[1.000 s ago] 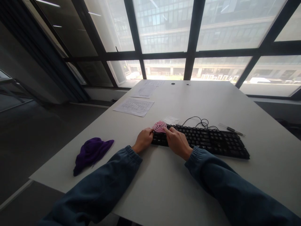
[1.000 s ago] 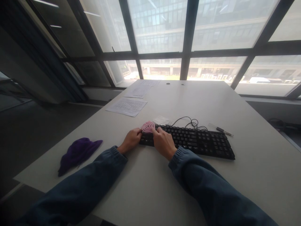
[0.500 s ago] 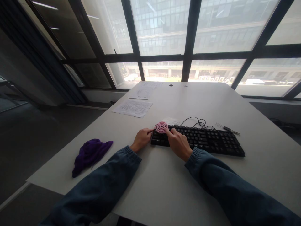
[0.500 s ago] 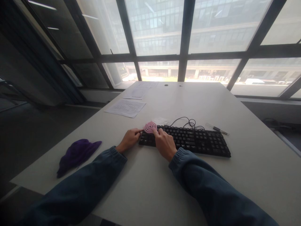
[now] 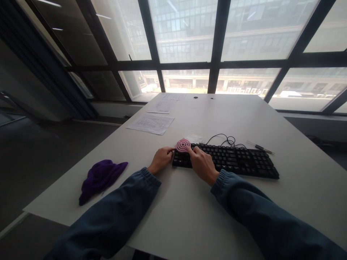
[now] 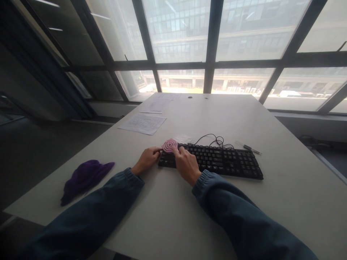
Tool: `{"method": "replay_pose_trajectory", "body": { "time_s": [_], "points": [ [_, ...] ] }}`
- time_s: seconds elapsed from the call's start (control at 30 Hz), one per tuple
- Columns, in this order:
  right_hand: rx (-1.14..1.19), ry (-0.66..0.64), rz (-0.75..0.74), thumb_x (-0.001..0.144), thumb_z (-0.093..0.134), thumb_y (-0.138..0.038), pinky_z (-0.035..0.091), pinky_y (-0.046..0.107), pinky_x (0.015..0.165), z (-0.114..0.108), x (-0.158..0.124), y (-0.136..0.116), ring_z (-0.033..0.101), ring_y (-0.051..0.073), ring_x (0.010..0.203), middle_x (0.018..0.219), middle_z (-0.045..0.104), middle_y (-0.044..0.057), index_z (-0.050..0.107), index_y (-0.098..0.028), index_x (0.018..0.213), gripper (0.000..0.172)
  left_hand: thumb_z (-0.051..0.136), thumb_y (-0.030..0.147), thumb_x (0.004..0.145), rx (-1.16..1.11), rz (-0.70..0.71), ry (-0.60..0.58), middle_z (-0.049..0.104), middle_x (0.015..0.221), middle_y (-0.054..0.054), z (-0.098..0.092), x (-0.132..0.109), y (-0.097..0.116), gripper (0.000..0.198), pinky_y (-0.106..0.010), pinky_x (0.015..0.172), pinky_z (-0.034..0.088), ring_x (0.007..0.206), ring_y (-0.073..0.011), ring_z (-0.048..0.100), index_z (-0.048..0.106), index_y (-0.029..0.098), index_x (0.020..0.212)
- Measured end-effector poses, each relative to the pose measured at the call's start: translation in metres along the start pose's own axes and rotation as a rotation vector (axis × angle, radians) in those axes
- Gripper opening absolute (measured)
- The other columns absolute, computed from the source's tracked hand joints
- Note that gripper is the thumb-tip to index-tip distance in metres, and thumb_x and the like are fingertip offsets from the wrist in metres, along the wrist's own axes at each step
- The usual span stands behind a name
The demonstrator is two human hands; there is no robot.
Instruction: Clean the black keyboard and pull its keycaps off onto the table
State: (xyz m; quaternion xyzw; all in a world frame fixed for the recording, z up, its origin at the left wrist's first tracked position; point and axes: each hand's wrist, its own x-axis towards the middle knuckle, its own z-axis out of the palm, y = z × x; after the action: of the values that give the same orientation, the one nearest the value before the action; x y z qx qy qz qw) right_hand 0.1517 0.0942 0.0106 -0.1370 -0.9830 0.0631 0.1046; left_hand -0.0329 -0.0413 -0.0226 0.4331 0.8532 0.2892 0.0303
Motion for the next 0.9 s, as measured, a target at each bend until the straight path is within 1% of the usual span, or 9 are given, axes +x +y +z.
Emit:
{"method": "replay_pose_trajectory", "body": {
  "time_s": [0.13, 0.3, 0.53, 0.6, 0.77, 0.83, 0.9],
  "points": [
    [0.01, -0.004, -0.022, 0.103, 0.03, -0.016, 0.048, 0.026, 0.069, 0.0003, 0.0047, -0.0032, 0.062, 0.021, 0.095, 0.113, 0.06, 0.012, 0.041, -0.023, 0.147, 0.046, 0.045, 0.016, 0.086, 0.01, 0.035, 0.002, 0.077, 0.101, -0.008, -0.0007, 0.0009, -0.0024, 0.042, -0.028, 0.086, 0.051, 0.09, -0.0206, 0.068, 0.08, 0.02, 0.108],
    [0.016, -0.002, 0.007, 0.104, 0.028, -0.015, 0.048, 0.026, 0.07, 0.0022, 0.0062, -0.0012, 0.062, 0.02, 0.096, 0.112, 0.06, 0.012, 0.042, -0.022, 0.145, 0.044, 0.044, 0.015, 0.085, 0.006, 0.027, -0.01, 0.076, 0.099, -0.007, -0.0023, 0.0004, -0.001, 0.044, -0.026, 0.085, 0.05, 0.088, -0.0187, 0.067, 0.078, 0.019, 0.113],
    [0.025, 0.042, 0.009, 0.103, 0.029, -0.014, 0.046, 0.026, 0.066, 0.0058, 0.0032, -0.0013, 0.062, 0.02, 0.093, 0.11, 0.06, 0.011, 0.042, -0.021, 0.144, 0.044, 0.045, 0.015, 0.084, -0.012, 0.036, -0.005, 0.076, 0.099, -0.007, -0.0005, 0.0016, -0.0052, 0.043, -0.026, 0.083, 0.049, 0.087, -0.0192, 0.066, 0.078, 0.019, 0.113],
    [0.029, 0.047, 0.0, 0.103, 0.03, -0.015, 0.045, 0.026, 0.065, 0.0056, 0.0013, -0.0021, 0.062, 0.02, 0.093, 0.11, 0.061, 0.01, 0.042, -0.023, 0.145, 0.044, 0.045, 0.016, 0.084, -0.018, 0.056, -0.008, 0.076, 0.099, -0.007, -0.0001, 0.0019, -0.0064, 0.042, -0.027, 0.084, 0.048, 0.088, -0.0194, 0.066, 0.079, 0.019, 0.11],
    [0.053, 0.037, -0.037, 0.104, 0.034, -0.021, 0.044, 0.026, 0.067, 0.0052, -0.0015, -0.0021, 0.061, 0.019, 0.09, 0.107, 0.063, 0.008, 0.046, -0.026, 0.143, 0.041, 0.045, 0.019, 0.084, 0.026, 0.083, -0.019, 0.073, 0.089, -0.008, -0.0007, 0.0017, -0.0066, 0.033, -0.027, 0.075, 0.046, 0.079, -0.0189, 0.062, 0.078, 0.016, 0.086],
    [0.06, 0.047, -0.026, 0.104, 0.035, -0.023, 0.044, 0.026, 0.067, 0.0057, -0.0011, -0.0015, 0.061, 0.019, 0.091, 0.106, 0.063, 0.008, 0.05, -0.026, 0.141, 0.04, 0.045, 0.018, 0.084, 0.036, 0.082, -0.02, 0.073, 0.088, -0.008, -0.0008, 0.0015, -0.0066, 0.033, -0.027, 0.074, 0.045, 0.079, -0.0188, 0.062, 0.077, 0.016, 0.085],
    [0.058, 0.057, -0.013, 0.104, 0.035, -0.024, 0.044, 0.026, 0.067, 0.0066, -0.0004, -0.0011, 0.061, 0.02, 0.092, 0.106, 0.064, 0.009, 0.051, -0.026, 0.14, 0.039, 0.045, 0.018, 0.084, 0.043, 0.084, -0.023, 0.073, 0.09, -0.008, -0.0007, 0.0013, -0.0066, 0.033, -0.027, 0.075, 0.045, 0.081, -0.019, 0.062, 0.078, 0.016, 0.088]
  ]
}}
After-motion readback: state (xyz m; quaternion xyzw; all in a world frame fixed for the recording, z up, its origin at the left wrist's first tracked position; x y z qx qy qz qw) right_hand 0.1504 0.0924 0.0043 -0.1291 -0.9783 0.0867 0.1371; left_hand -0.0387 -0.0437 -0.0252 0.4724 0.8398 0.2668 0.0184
